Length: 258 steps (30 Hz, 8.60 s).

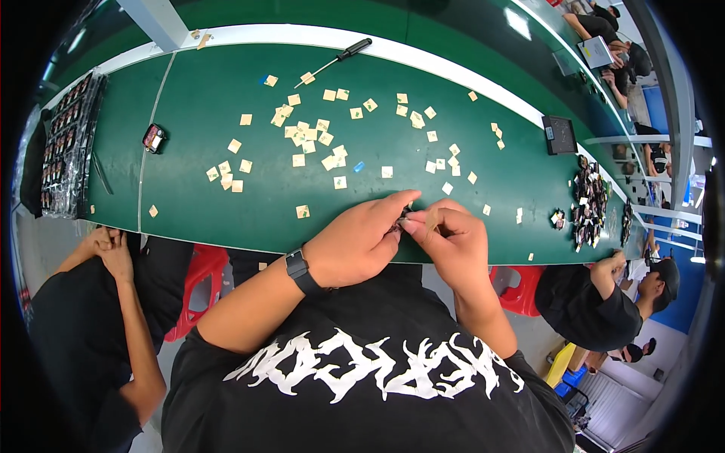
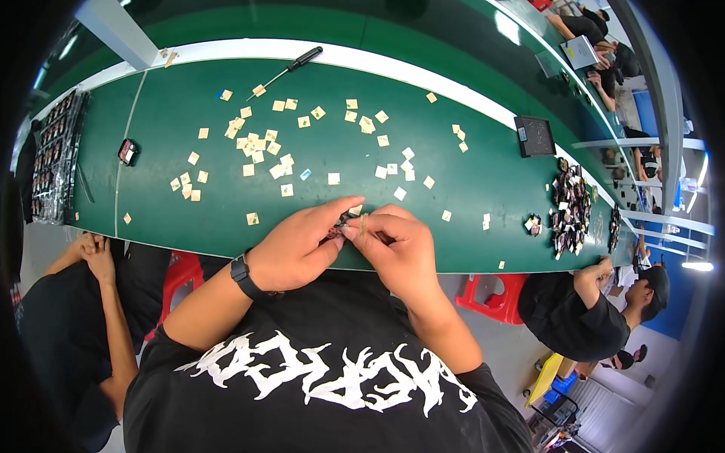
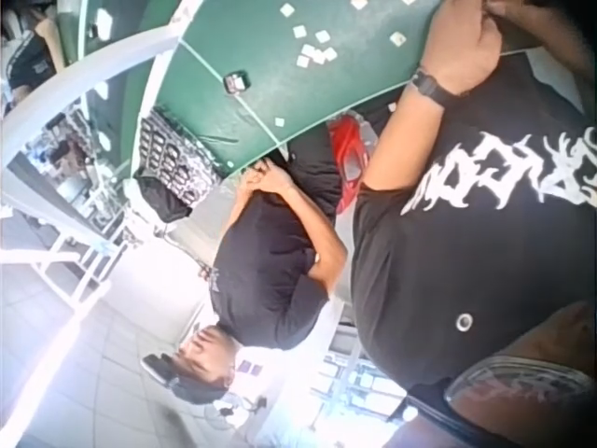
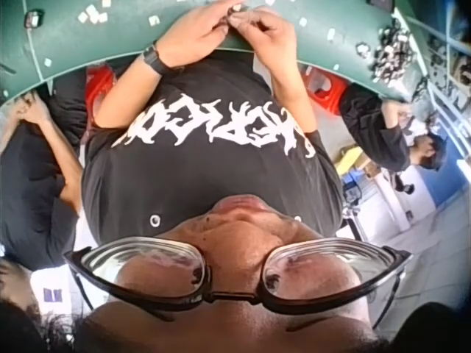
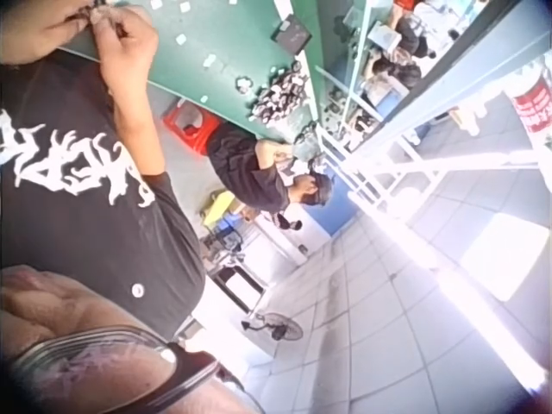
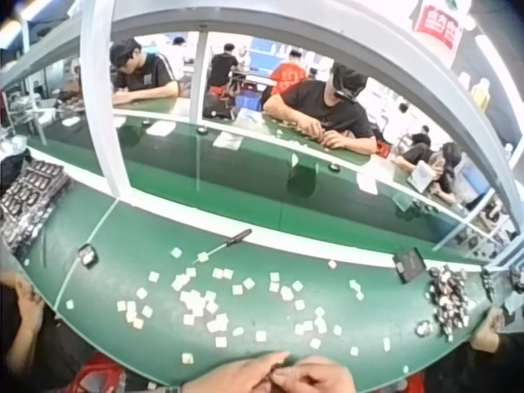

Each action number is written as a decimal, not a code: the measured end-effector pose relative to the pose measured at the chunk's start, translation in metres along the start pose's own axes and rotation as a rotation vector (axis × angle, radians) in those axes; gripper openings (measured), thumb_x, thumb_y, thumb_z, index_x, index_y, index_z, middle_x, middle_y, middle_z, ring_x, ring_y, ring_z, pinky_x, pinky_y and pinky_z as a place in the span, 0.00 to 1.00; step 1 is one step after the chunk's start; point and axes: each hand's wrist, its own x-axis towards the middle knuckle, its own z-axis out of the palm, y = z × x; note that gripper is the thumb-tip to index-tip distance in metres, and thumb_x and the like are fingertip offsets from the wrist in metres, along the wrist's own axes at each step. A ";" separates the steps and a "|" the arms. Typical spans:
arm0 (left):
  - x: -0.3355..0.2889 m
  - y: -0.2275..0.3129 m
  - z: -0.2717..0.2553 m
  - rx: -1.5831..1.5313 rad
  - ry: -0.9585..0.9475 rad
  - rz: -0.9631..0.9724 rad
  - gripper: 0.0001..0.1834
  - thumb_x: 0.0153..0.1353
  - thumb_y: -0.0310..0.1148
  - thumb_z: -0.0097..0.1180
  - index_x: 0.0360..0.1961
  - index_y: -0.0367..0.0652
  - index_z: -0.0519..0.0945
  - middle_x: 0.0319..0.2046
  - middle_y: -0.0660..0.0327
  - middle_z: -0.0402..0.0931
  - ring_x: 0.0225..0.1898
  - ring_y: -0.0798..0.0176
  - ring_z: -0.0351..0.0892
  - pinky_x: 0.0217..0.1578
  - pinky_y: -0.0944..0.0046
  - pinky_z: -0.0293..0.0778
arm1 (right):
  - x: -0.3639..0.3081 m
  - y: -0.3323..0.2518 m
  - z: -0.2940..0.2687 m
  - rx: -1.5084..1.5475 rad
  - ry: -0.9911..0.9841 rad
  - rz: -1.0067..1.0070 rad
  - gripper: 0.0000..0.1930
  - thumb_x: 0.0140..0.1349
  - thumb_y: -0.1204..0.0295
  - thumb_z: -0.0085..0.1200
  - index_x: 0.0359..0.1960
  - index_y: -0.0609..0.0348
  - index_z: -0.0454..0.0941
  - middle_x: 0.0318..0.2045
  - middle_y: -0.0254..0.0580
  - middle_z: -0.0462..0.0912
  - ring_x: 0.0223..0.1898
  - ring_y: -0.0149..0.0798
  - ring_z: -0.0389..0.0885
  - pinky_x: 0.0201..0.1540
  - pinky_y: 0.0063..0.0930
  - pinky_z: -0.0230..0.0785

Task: Assemble small electronic components, specifically attaching a small connector to a circuit board and applying adhesive strips.

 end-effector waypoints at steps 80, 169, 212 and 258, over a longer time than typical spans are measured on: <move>-0.039 0.030 -0.046 0.166 0.344 0.036 0.28 0.64 0.18 0.50 0.67 0.41 0.71 0.40 0.57 0.78 0.36 0.63 0.77 0.42 0.64 0.75 | -0.025 0.138 -0.224 -0.471 0.687 0.021 0.16 0.63 0.71 0.68 0.48 0.67 0.80 0.39 0.34 0.81 0.40 0.27 0.77 0.47 0.23 0.71; -0.004 -0.001 -0.001 -0.635 0.332 -0.251 0.11 0.70 0.16 0.47 0.52 0.35 0.68 0.51 0.48 0.77 0.56 0.52 0.82 0.55 0.51 0.84 | -0.004 -0.001 0.001 0.285 0.057 0.100 0.08 0.69 0.74 0.60 0.43 0.66 0.78 0.28 0.28 0.77 0.28 0.23 0.71 0.31 0.23 0.64; -0.006 -0.006 0.004 -0.723 0.466 -0.080 0.09 0.70 0.16 0.47 0.49 0.35 0.65 0.48 0.49 0.76 0.48 0.59 0.84 0.54 0.53 0.84 | 0.018 -0.012 -0.003 0.217 0.095 0.107 0.10 0.68 0.74 0.62 0.47 0.65 0.78 0.22 0.24 0.75 0.23 0.16 0.67 0.23 0.17 0.57; -0.011 -0.012 -0.007 -0.487 0.257 -0.097 0.23 0.70 0.16 0.44 0.66 0.32 0.69 0.57 0.55 0.76 0.57 0.67 0.77 0.61 0.63 0.72 | 0.020 -0.007 0.024 0.027 -0.006 0.169 0.07 0.67 0.74 0.64 0.39 0.67 0.86 0.26 0.30 0.84 0.28 0.18 0.73 0.29 0.17 0.66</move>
